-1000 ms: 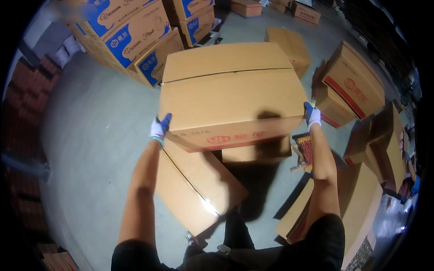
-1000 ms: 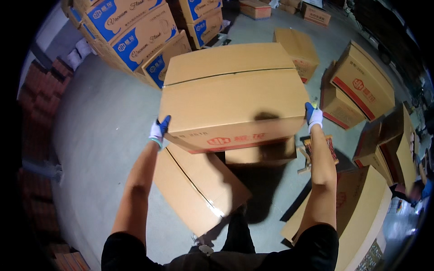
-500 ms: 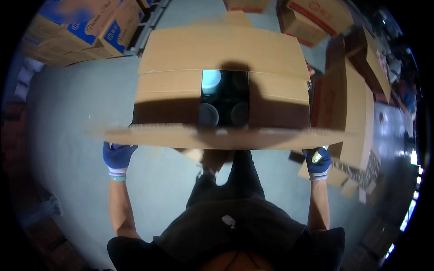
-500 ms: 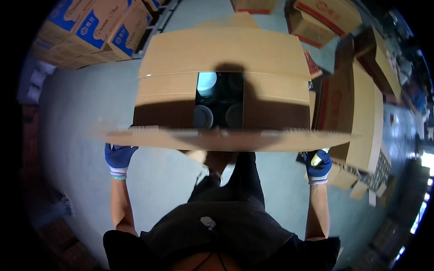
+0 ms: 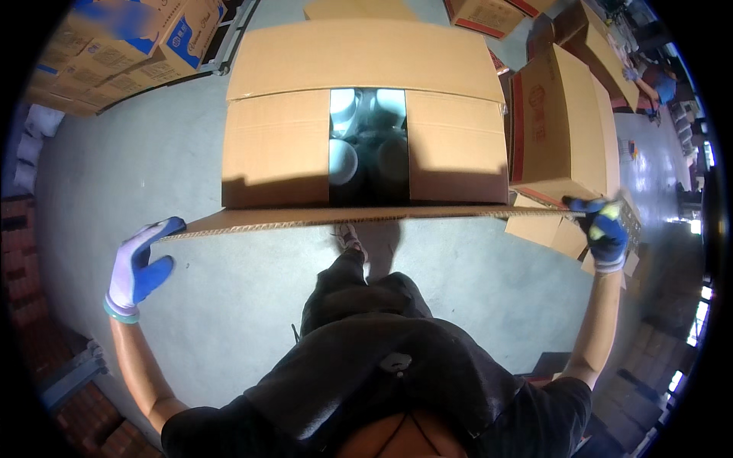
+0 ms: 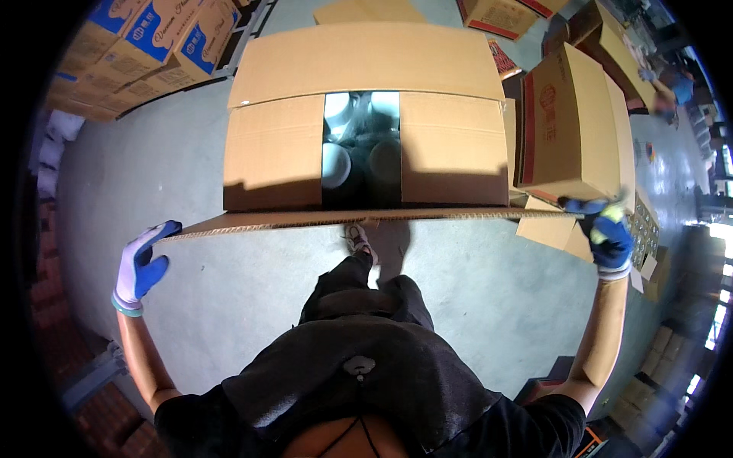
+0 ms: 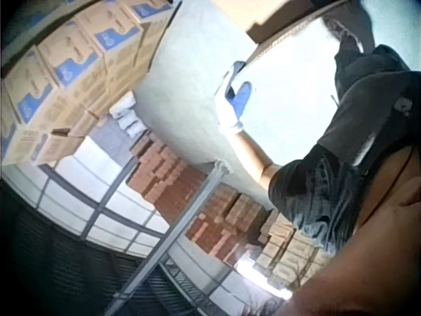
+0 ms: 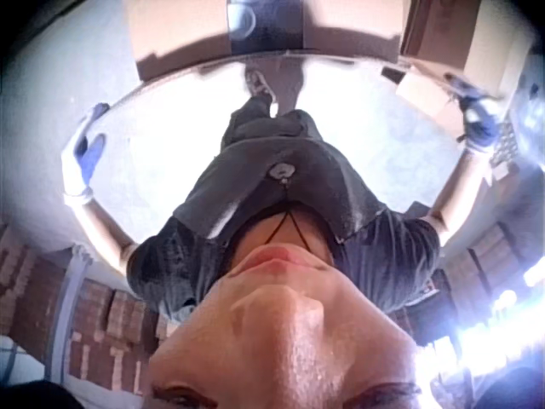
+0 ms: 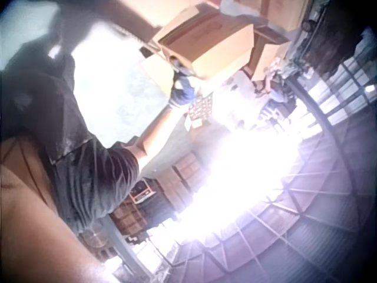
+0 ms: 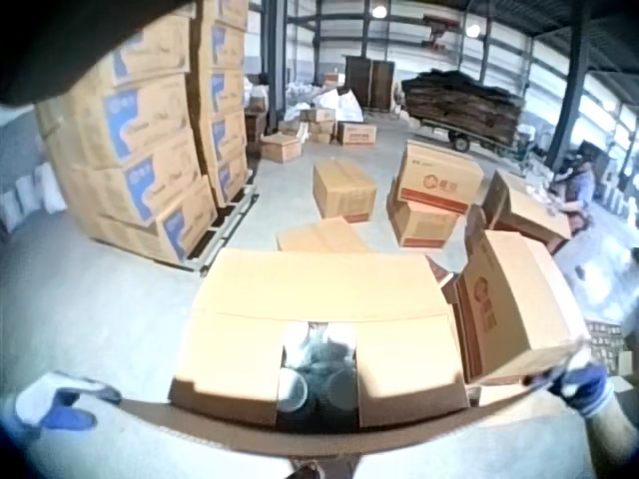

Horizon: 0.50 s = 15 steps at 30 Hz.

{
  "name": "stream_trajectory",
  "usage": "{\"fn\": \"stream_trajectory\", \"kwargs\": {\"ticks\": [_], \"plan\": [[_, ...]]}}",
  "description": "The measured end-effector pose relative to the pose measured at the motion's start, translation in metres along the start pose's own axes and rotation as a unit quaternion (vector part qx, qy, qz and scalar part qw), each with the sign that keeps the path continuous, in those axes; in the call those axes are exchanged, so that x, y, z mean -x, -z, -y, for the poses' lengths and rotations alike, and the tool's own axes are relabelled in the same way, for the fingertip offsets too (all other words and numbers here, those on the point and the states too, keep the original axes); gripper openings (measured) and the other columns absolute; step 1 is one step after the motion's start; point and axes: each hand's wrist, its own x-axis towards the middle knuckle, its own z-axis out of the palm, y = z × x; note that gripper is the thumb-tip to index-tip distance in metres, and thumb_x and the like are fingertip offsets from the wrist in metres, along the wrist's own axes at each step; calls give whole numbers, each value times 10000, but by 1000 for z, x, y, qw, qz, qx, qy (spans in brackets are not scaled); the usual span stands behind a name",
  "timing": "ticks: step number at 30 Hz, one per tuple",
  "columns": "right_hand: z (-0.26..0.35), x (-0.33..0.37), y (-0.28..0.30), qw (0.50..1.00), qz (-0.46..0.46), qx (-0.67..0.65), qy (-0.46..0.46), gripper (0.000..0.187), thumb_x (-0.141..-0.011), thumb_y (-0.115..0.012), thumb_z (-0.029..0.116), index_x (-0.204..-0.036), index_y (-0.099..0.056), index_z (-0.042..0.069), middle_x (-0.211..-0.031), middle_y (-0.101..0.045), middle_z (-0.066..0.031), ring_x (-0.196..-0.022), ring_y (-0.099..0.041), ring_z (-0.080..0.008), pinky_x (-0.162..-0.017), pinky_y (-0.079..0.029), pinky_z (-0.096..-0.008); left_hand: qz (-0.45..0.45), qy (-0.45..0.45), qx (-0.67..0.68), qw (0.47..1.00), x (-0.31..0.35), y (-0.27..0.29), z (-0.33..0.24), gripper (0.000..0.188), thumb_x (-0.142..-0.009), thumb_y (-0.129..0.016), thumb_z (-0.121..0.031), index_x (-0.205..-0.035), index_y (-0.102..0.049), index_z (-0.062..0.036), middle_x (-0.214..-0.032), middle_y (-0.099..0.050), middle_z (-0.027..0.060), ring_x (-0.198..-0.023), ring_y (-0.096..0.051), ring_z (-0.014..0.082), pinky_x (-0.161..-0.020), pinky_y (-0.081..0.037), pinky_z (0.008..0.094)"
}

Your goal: The person unboxes and organizes various vacuum flask components such as stoppers, lids, and outer casings, and then assembles the parts onto glass liners.

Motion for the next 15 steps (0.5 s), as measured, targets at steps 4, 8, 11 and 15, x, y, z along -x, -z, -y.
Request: {"fn": "stream_trajectory", "kwargs": {"ticks": [4,8,11,15], "plan": [[45,25,-75,934,59,353,10,280,-758,-678,204,-908,-687,-32,-904,-720,-155,-802,-678,-282,-873,-514,-377,41,-89,-403,910,-5,-38,-58,612,-673,-738,-89,-1273,-619,-114,-992,-650,148,-929,-609,344,-963,-478,426],[13,73,-110,830,169,525,90,226,-665,-767,121,-889,-740,143,-814,-718,-57,-732,-674,-267,-678,-539,-328,-20,-186,-491,851,44,-80,13,644,-641,-762,-134,-1269,-617,-146,-877,-584,114,-809,-574,332,-952,-472,432],[-72,141,-92,823,187,535,17,124,-712,-758,215,-829,-723,197,-787,-703,-60,-752,-682,-284,-689,-544,-370,-47,-179,-503,844,79,-176,53,711,-657,-756,-163,-1337,-551,-127,-1032,-560,137,-963,-558,359,-1025,-383,504],[-226,148,-77,775,193,601,-41,207,-847,-583,254,-936,-716,122,-966,-698,-158,-949,-657,-344,-851,-515,-427,18,-136,-417,898,46,-290,118,783,-732,-719,-218,-1444,-415,-102,-1114,-529,194,-1104,-519,382,-1062,-310,566]]}}
